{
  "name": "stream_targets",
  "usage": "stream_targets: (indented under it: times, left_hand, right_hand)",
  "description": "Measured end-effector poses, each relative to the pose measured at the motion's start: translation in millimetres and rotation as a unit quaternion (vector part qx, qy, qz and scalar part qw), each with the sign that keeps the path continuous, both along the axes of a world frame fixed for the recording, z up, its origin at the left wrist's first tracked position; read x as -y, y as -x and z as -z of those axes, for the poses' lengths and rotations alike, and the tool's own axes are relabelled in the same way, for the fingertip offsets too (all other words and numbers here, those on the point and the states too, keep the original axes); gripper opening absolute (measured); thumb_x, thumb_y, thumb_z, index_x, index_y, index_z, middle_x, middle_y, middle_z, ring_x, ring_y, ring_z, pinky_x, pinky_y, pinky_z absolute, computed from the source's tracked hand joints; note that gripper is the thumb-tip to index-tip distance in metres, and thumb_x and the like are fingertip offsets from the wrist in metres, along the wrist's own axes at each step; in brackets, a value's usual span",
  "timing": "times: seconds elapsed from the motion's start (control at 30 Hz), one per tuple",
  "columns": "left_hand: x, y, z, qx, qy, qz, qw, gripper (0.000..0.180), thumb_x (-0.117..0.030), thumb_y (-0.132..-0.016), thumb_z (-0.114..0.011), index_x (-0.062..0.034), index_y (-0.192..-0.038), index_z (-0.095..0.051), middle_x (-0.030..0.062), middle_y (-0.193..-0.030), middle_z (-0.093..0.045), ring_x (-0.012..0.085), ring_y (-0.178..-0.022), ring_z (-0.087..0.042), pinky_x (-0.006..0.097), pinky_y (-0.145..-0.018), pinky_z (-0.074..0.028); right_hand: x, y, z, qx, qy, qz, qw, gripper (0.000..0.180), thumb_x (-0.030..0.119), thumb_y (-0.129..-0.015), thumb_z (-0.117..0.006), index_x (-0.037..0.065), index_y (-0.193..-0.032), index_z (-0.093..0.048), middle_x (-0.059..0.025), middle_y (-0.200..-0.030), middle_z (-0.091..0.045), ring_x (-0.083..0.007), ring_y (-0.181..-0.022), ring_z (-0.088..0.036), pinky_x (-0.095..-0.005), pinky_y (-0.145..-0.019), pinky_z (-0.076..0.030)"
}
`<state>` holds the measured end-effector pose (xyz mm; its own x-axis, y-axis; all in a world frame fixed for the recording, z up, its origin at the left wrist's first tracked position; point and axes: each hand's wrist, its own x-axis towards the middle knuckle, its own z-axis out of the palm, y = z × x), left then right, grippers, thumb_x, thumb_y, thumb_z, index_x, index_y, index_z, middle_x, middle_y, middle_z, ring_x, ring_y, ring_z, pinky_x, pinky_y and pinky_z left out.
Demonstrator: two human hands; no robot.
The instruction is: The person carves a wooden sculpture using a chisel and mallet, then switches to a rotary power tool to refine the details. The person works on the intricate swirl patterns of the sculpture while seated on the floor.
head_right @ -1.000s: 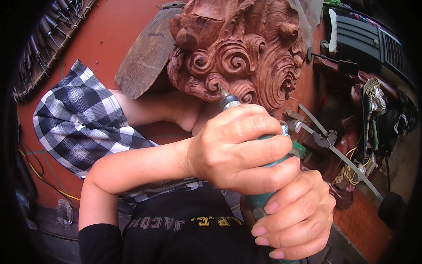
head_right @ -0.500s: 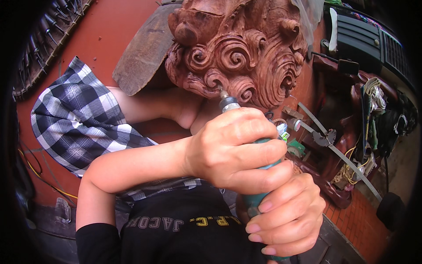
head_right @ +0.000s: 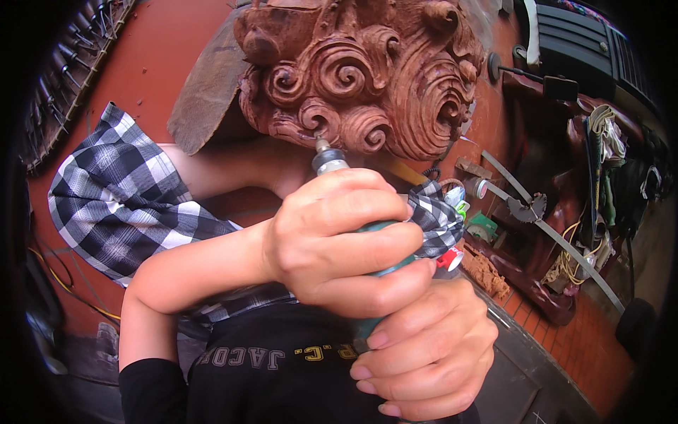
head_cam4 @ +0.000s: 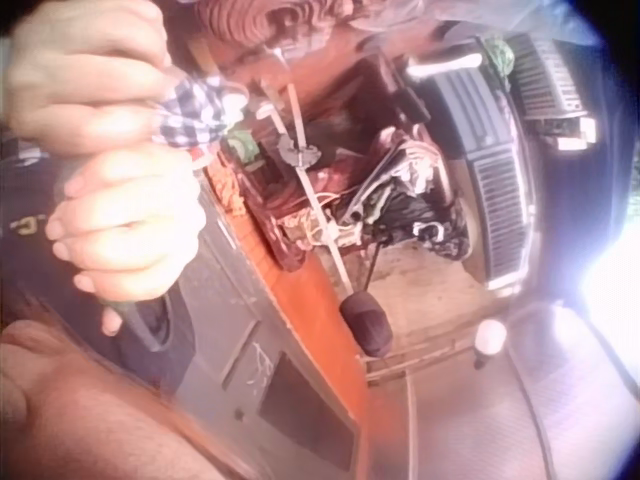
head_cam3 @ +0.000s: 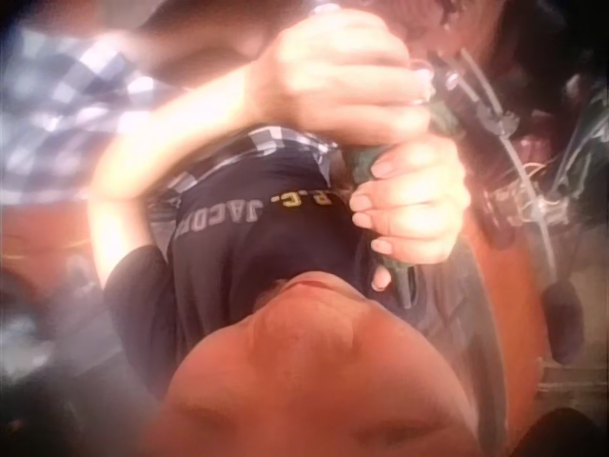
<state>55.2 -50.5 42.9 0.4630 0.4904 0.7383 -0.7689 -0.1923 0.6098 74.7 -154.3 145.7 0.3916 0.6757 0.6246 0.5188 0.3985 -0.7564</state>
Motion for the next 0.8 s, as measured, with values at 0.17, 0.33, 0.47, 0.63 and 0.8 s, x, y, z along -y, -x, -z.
stream_targets:
  times: [0.17,0.33,0.47,0.63,0.8]
  left_hand:
    - [-6.0,3.1,0.5,-0.016,-0.029,-0.005,0.999,0.02,-0.015,-0.077,-0.069,-0.0114,-0.097,-0.069,0.0045,-0.091,-0.066,0.0235,-0.082,-0.064,0.035,-0.065,-0.057]
    - [-3.8,-0.9,-1.8,-0.014,-0.022,-0.005,1.0,0.021,-0.015,-0.077,-0.069,-0.0116,-0.098,-0.07,0.0043,-0.091,-0.066,0.0234,-0.083,-0.064,0.036,-0.066,-0.057]
    - [-1.3,-5.4,-4.3,-0.005,-0.001,-0.002,1.0,0.02,-0.014,-0.077,-0.07,-0.0116,-0.097,-0.07,0.0042,-0.09,-0.065,0.0236,-0.081,-0.064,0.036,-0.067,-0.057]
    - [-1.6,-11.2,-3.2,0.015,0.02,-0.009,1.0,0.018,-0.013,-0.076,-0.071,-0.0117,-0.094,-0.069,0.0044,-0.088,-0.064,0.0235,-0.077,-0.063,0.035,-0.067,-0.057]
    - [-0.9,-10.1,-1.4,0.026,0.032,-0.019,0.999,0.017,-0.011,-0.075,-0.072,-0.0115,-0.091,-0.068,0.0043,-0.088,-0.063,0.0228,-0.076,-0.063,0.035,-0.065,-0.056]
  right_hand:
    - [-4.0,-10.3,-7.3,0.028,0.045,-0.045,0.998,0.03,0.041,-0.096,-0.071,0.014,-0.085,-0.062,0.0005,-0.075,-0.069,-0.0141,-0.068,-0.069,-0.0301,-0.067,-0.054]
    - [-2.6,-8.4,6.9,-0.015,-0.061,-0.048,0.997,0.019,0.029,-0.084,-0.084,0.018,-0.081,-0.068,0.0077,-0.073,-0.071,-0.0073,-0.068,-0.068,-0.0252,-0.072,-0.047]
    - [-5.1,0.5,1.5,-0.011,-0.046,0.006,0.999,0.021,0.032,-0.087,-0.081,0.018,-0.081,-0.066,0.0068,-0.074,-0.071,-0.0085,-0.068,-0.069,-0.0264,-0.071,-0.049]
    - [-5.9,-8.7,-16.2,0.016,0.057,0.006,0.998,0.024,0.036,-0.088,-0.079,0.018,-0.081,-0.065,0.0058,-0.073,-0.07,-0.0097,-0.067,-0.068,-0.0269,-0.069,-0.05]
    - [-1.6,-4.6,-11.5,0.005,0.038,0.007,0.999,0.024,0.037,-0.081,-0.086,0.022,-0.079,-0.067,0.011,-0.072,-0.07,-0.0058,-0.068,-0.067,-0.025,-0.071,-0.046]
